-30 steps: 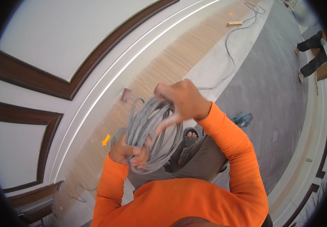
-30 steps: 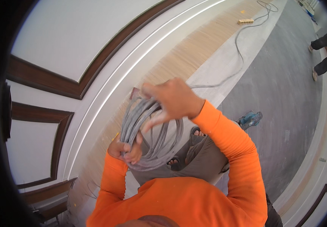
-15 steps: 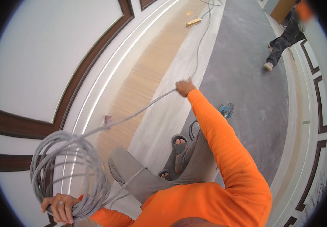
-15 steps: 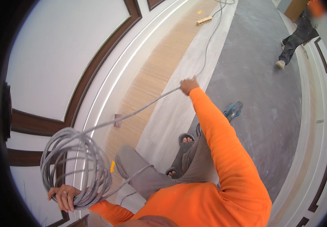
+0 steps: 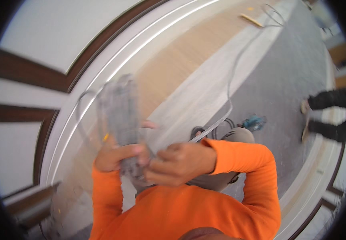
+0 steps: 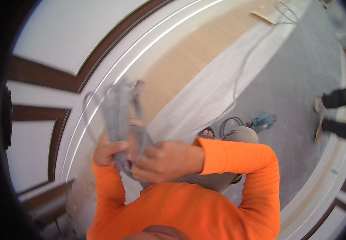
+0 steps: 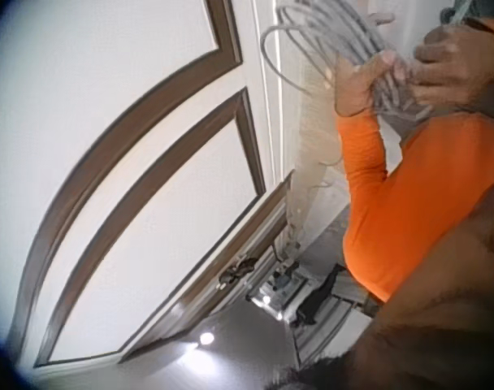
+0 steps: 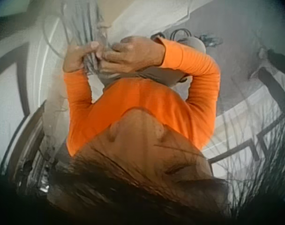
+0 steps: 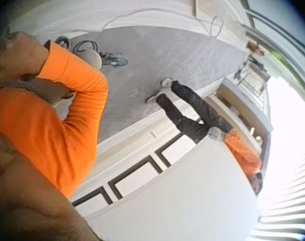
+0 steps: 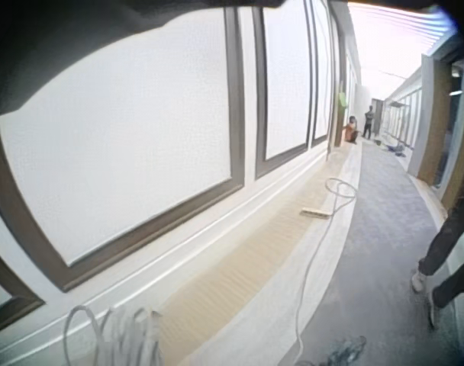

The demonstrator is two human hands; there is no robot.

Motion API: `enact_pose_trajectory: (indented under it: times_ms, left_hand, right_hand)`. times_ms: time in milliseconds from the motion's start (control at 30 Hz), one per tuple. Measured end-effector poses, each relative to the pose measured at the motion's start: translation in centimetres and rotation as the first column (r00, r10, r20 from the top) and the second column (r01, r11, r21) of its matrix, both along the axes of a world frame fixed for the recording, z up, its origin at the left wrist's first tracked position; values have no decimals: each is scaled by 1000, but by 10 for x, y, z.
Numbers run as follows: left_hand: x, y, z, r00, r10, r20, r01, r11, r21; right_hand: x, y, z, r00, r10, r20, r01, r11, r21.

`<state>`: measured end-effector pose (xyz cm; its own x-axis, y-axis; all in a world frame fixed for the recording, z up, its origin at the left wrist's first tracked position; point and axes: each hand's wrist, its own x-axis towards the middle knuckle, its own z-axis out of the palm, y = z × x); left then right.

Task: The person coils a power cord and plugs an electric sander into a power strip. They then sit on the floor and use the sander to smooth a section of light-colored wooden flooring, moving the tool back and forth along the grain.

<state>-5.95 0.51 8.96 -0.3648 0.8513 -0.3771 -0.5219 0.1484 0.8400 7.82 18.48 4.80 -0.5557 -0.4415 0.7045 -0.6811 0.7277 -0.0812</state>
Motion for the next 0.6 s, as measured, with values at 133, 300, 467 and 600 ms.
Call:
enact_pose_trajectory:
  times_ms: [133,300,467,600]
  left_hand:
    - [12,1,-25,983,153,103,-150,988,-35]
    - [21,-12,-70,978,-44,206,56,997,-50]
    - [58,-7,-65,937,-150,315,150,988,24]
    - [45,-58,-39,886,-32,463,-178,897,404]
  right_hand:
    - [-16,6,-19,989,-144,23,146,978,-146]
    - [-31,38,2,960,-25,279,58,992,-111]
    - [-52,85,-18,910,151,386,-22,948,-318]
    - [-97,129,-73,812,-194,551,332,929,-162]
